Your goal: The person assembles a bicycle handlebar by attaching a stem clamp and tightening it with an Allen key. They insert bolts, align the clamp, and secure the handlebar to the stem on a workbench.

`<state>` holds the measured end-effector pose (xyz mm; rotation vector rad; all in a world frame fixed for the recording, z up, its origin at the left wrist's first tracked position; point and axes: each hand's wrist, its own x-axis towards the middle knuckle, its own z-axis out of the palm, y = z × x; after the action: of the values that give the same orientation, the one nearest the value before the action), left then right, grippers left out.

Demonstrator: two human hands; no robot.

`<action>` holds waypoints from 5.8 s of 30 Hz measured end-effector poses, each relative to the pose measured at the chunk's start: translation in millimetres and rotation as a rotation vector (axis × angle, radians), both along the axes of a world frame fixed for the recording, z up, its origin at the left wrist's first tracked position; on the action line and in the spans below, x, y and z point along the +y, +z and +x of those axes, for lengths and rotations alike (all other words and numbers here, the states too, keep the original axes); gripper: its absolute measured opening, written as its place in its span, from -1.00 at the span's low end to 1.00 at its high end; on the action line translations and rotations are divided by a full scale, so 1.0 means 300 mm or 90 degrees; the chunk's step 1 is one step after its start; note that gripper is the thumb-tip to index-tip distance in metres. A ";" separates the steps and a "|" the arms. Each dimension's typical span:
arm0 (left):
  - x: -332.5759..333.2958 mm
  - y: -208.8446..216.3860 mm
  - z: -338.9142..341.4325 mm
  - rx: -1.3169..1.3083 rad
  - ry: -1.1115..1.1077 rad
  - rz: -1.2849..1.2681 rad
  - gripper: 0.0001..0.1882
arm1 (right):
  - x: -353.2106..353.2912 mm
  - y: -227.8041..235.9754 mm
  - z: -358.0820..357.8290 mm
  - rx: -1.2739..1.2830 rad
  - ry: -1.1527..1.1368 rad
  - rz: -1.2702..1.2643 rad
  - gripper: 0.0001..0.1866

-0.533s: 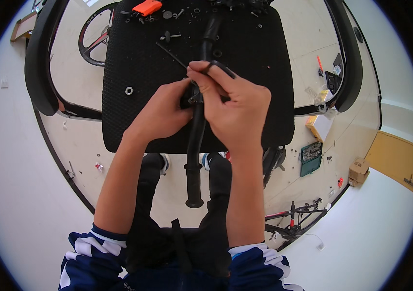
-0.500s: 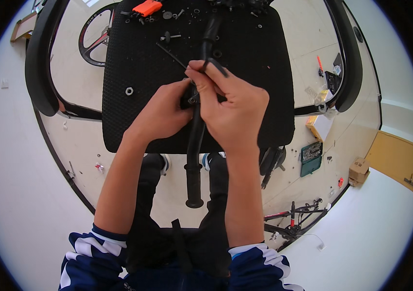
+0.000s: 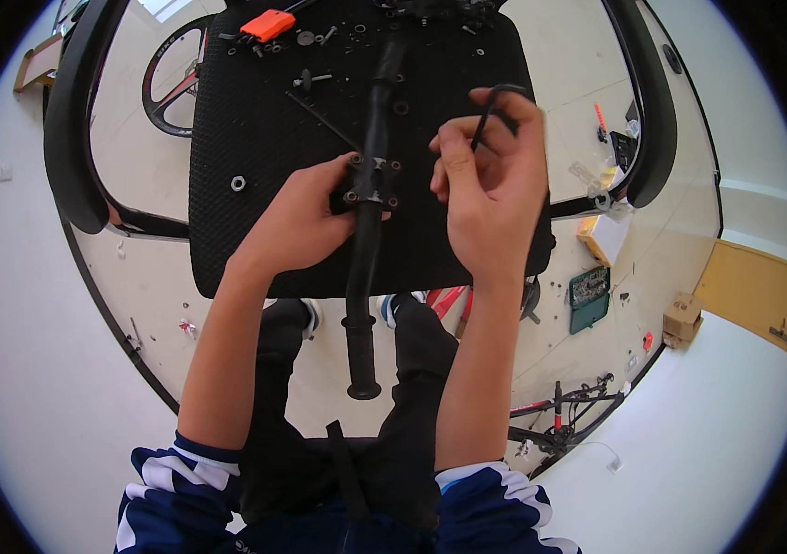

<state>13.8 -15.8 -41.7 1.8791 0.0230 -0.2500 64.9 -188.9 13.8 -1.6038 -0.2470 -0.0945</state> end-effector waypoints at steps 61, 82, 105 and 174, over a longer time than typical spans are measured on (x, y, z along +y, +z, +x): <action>-0.006 0.045 -0.033 -0.296 0.255 0.157 -0.76 | 0.093 0.213 -0.092 0.055 0.205 -0.562 -0.76; -0.015 -0.005 -0.035 -0.352 0.135 0.094 -0.73 | 0.192 0.354 0.079 -0.321 0.648 -0.649 -0.77; 0.051 0.014 -0.013 -0.276 0.238 -0.009 -0.80 | -0.126 0.101 0.001 -0.247 0.272 -0.766 -0.70; 0.055 -0.038 0.002 -0.226 0.203 -0.132 -0.86 | 0.098 0.093 0.349 -0.804 0.523 -0.691 -0.56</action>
<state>14.3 0.6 -53.1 1.6614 0.0523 0.2902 169.5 -159.4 41.7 -2.1219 -2.1986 -0.3710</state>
